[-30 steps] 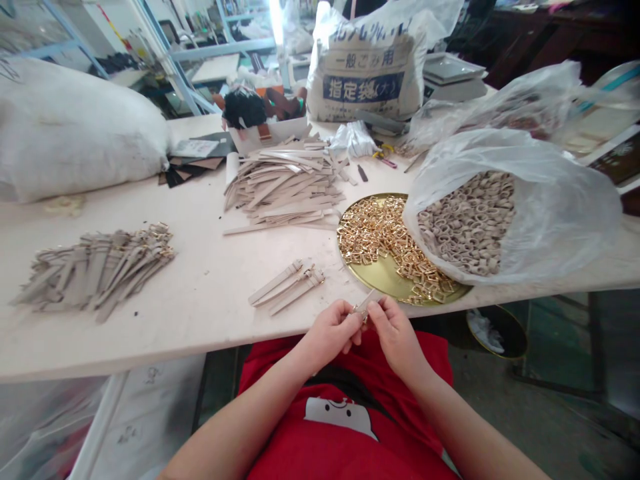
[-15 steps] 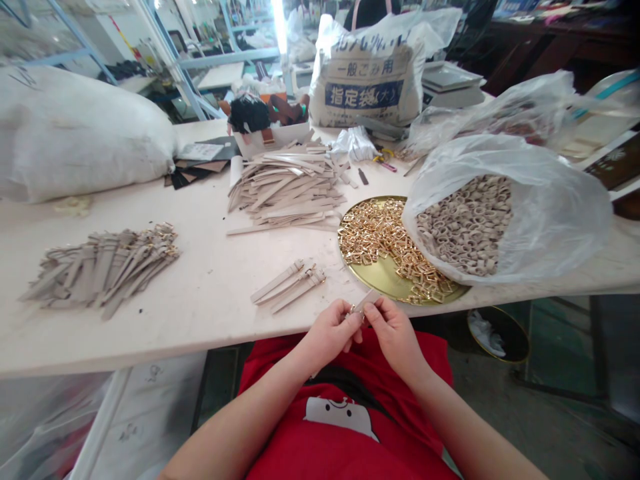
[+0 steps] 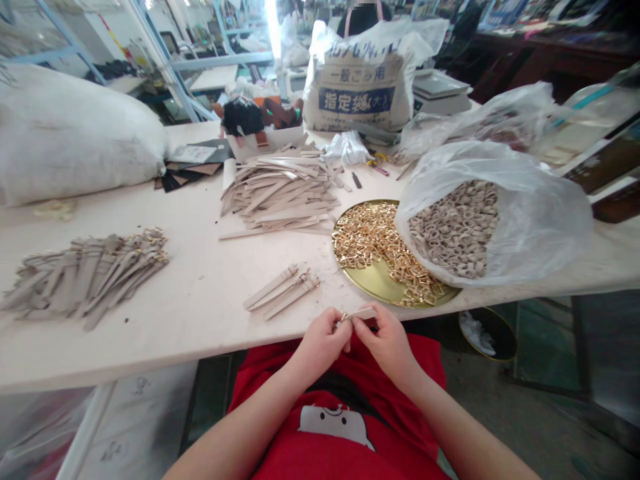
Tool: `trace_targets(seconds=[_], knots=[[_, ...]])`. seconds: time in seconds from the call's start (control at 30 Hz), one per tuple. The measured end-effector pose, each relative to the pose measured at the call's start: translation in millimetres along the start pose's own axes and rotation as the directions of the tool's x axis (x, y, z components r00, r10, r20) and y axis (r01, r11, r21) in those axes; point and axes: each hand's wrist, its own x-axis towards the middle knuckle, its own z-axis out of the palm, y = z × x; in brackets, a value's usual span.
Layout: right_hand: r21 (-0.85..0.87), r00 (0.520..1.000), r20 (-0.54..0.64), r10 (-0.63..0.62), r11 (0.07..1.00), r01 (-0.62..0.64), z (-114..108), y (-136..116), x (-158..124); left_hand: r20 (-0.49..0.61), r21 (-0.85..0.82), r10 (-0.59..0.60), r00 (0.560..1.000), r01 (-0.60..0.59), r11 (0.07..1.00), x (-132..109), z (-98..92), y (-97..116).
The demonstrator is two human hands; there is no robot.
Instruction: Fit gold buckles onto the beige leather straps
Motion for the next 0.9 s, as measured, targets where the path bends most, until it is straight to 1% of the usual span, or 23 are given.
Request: trace_targets(seconds=[0.1, 0.17, 0.23, 0.3, 0.37, 0.43, 0.47, 0.5, 0.53, 0.57, 0.6, 0.63, 0.67, 0.7, 0.77, 0.8, 0.83, 0.9], knots=[[0.212, 0.981, 0.165, 0.098, 0.968, -0.133, -1.6, 0.3, 5.5, 0.040, 0.073, 0.049, 0.998, -0.052, 0.996, 0.1, -5.5, 0.4], [0.353, 0.960, 0.258, 0.105, 0.915, -0.195, -1.5, 0.9, 9.1, 0.075, 0.100, 0.044, 0.996, -0.051, 0.994, 4.7, -9.7, 0.8], [0.405, 0.959, 0.265, 0.098, 0.892, -0.203, -0.8, 1.2, 10.8, 0.110, 0.101, 0.026, 0.994, -0.037, 0.994, 12.9, -12.4, 0.3], [0.346, 0.976, 0.210, 0.064, 0.929, -0.135, -1.3, -0.3, 10.2, 0.143, 0.081, 0.008, 0.990, -0.019, 0.997, 22.4, -12.8, -0.7], [0.213, 0.983, 0.185, -0.010, 0.977, -0.030, -6.5, -4.0, 9.5, 0.162, 0.041, 0.023, 0.987, -0.030, 0.999, 30.4, -11.6, -0.8], [0.072, 0.959, 0.269, -0.086, 0.995, 0.069, -20.6, -8.0, 13.9, 0.161, 0.031, 0.061, 0.985, -0.067, 0.997, 35.8, -10.0, 0.7], [0.010, 0.946, 0.309, -0.102, 0.995, 0.104, -31.8, -9.2, 19.7, 0.163, 0.057, 0.085, 0.983, -0.096, 0.994, 37.7, -9.4, 2.0], [-0.054, 0.942, 0.319, -0.103, 0.991, 0.126, -45.8, -9.2, 28.5, 0.168, 0.101, 0.105, 0.980, -0.124, 0.987, 39.3, -9.0, 3.4], [-0.131, 0.955, 0.283, -0.090, 0.983, 0.131, -62.1, -7.6, 40.4, 0.176, 0.153, 0.117, 0.977, -0.144, 0.978, 41.0, -8.8, 4.7], [-0.225, 0.982, 0.174, -0.068, 0.968, 0.107, -80.1, -4.3, 55.1, 0.178, 0.200, 0.121, 0.977, -0.156, 0.967, 42.7, -8.7, 5.8], [-0.338, 0.998, 0.028, -0.050, 0.940, 0.056, -98.7, 0.8, 71.8, 0.171, 0.231, 0.122, 0.978, -0.160, 0.960, 44.5, -8.7, 6.5], [-0.475, 0.993, -0.115, -0.037, 0.880, -0.023, -116.6, 7.6, 89.5, 0.155, 0.242, 0.120, 0.981, -0.155, 0.958, 46.4, -8.5, 6.8], [-0.616, 0.979, -0.204, -0.018, 0.779, -0.114, -132.6, 15.5, 107.1, 0.134, 0.239, 0.113, 0.984, -0.143, 0.961, 48.1, -8.1, 6.8], [-0.734, 0.972, -0.231, 0.038, 0.649, -0.200, -145.7, 24.3, 123.3, 0.118, 0.228, 0.104, 0.988, -0.129, 0.965, 49.4, -7.6, 6.5], [-0.778, 0.964, -0.248, 0.098, 0.573, -0.258, -161.4, 41.8, 148.7, 0.110, 0.208, 0.089, 0.990, -0.111, 0.972, 50.3, -6.4, 5.6], [-0.788, 0.962, -0.243, 0.125, 0.553, -0.271, -164.6, 49.6, 157.0, 0.115, 0.202, 0.084, 0.990, -0.106, 0.974, 49.9, -5.9, 5.2], [-0.787, 0.961, -0.238, 0.139, 0.553, -0.274, -165.5, 56.1, 162.2, 0.121, 0.198, 0.079, 0.990, -0.102, 0.975, 48.8, -5.5, 4.9], [-0.785, 0.962, -0.231, 0.142, 0.556, -0.271, -165.2, 63.7, 165.2, 0.125, 0.187, 0.073, 0.989, -0.096, 0.978, 45.8, -5.7, 5.0]])
